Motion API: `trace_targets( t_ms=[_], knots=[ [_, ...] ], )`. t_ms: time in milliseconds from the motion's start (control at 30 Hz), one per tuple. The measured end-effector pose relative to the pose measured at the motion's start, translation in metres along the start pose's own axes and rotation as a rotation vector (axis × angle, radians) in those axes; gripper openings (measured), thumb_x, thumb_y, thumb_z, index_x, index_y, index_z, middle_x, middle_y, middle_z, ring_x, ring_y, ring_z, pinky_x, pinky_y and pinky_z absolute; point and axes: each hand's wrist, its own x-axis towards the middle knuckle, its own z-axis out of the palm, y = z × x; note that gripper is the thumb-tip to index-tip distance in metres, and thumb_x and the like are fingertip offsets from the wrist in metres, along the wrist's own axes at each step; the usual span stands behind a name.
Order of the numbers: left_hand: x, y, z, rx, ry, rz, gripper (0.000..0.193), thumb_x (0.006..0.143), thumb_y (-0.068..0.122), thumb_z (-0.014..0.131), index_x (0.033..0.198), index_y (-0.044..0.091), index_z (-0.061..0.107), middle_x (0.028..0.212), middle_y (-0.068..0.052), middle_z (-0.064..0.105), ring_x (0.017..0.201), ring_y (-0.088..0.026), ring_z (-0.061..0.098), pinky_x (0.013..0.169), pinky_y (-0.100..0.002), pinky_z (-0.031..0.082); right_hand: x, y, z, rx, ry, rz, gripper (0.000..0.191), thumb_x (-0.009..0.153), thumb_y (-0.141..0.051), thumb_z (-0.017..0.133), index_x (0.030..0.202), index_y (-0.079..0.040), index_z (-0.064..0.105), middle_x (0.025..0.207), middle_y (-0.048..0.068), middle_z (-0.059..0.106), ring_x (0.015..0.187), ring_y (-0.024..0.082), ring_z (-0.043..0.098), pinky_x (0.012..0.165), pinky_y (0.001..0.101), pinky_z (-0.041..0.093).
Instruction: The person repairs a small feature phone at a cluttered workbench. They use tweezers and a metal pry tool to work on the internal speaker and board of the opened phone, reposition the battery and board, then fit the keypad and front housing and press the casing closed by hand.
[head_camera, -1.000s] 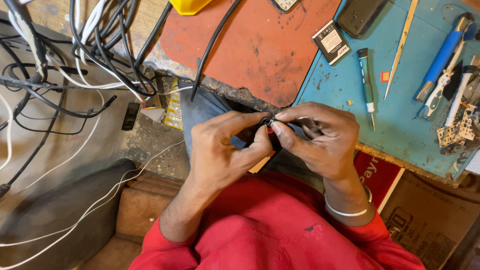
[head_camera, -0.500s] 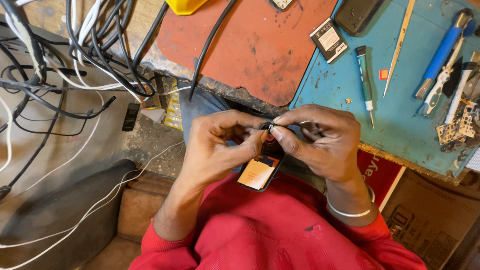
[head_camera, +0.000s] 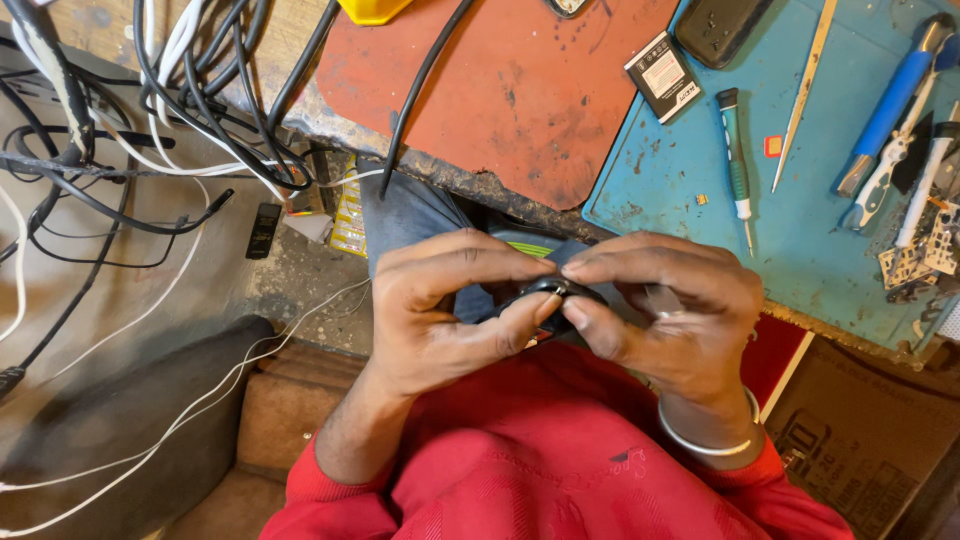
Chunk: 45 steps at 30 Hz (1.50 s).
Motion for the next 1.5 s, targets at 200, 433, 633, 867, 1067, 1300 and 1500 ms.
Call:
trace_targets(
  t_ms=[200,433,633,867,1067,1300,1500],
  knots=[
    [-0.011,-0.007,-0.008,-0.003,-0.023,0.204,0.022,0.087,0.003,0.084,0.107,-0.001,0.074,0.099,-0.012,0.074,0.086,-0.019,0.076,0.073,-0.025,0.061,0.0,-0.008,0.011,-0.116,-0.04,-0.218,0.024,0.084,-0.009,0.085,0.101,-0.001,0.069,0.092,0.013,0.073,0.081,0.018,0.073,0.066,0.0259,0.058],
    [-0.054,-0.001,-0.017,-0.105,0.012,0.013,0.018,0.087,0.0,0.08,0.103,-0.001,0.073,0.097,-0.01,0.072,0.078,-0.012,0.069,0.07,-0.021,0.056,-0.03,-0.023,0.043,-0.172,-0.016,-0.17,0.023,0.086,-0.006,0.085,0.103,0.0,0.072,0.096,0.013,0.074,0.08,0.018,0.074,0.069,0.0249,0.059],
    [-0.089,-0.005,-0.012,-0.289,0.047,-0.132,0.015,0.091,-0.003,0.075,0.106,-0.003,0.071,0.099,-0.009,0.071,0.082,-0.009,0.067,0.072,-0.021,0.056,-0.053,-0.025,0.059,-0.159,0.011,-0.153,0.021,0.085,-0.002,0.083,0.102,0.002,0.071,0.096,0.014,0.073,0.085,0.019,0.074,0.07,0.0257,0.059],
    [-0.115,-0.002,-0.001,-0.46,0.13,-0.263,0.015,0.096,-0.003,0.076,0.109,-0.004,0.069,0.102,-0.006,0.07,0.083,-0.006,0.064,0.078,-0.023,0.054,-0.077,-0.036,0.065,-0.127,0.046,-0.007,0.021,0.089,0.0,0.084,0.107,0.003,0.074,0.093,0.013,0.075,0.076,0.009,0.068,0.064,0.0209,0.052],
    [-0.108,0.019,-0.003,-0.759,0.002,-0.386,0.036,0.107,0.016,0.07,0.132,-0.007,0.062,0.117,-0.01,0.071,0.108,-0.014,0.068,0.097,-0.028,0.057,-0.086,-0.04,0.058,0.212,0.146,0.278,0.016,0.095,0.001,0.081,0.109,0.006,0.075,0.096,0.012,0.077,0.082,0.01,0.07,0.073,0.022,0.056],
    [-0.084,0.026,-0.015,-1.049,-0.178,-0.682,0.064,0.107,0.037,0.051,0.159,0.002,0.041,0.105,-0.021,0.067,0.068,-0.028,0.071,0.061,-0.039,0.062,-0.073,-0.039,0.069,0.193,0.209,0.411,0.02,0.093,0.0,0.079,0.111,0.006,0.074,0.096,0.01,0.077,0.084,0.01,0.069,0.075,0.0241,0.057],
    [-0.087,0.001,-0.055,-1.132,-0.123,-0.722,0.059,0.106,0.031,0.052,0.158,0.004,0.041,0.111,-0.021,0.065,0.065,-0.03,0.069,0.056,-0.041,0.06,-0.056,-0.017,0.106,0.17,0.243,0.303,0.019,0.106,-0.009,0.073,0.113,0.009,0.072,0.094,0.01,0.071,0.069,0.005,0.053,0.063,0.0174,0.043]
  ],
)
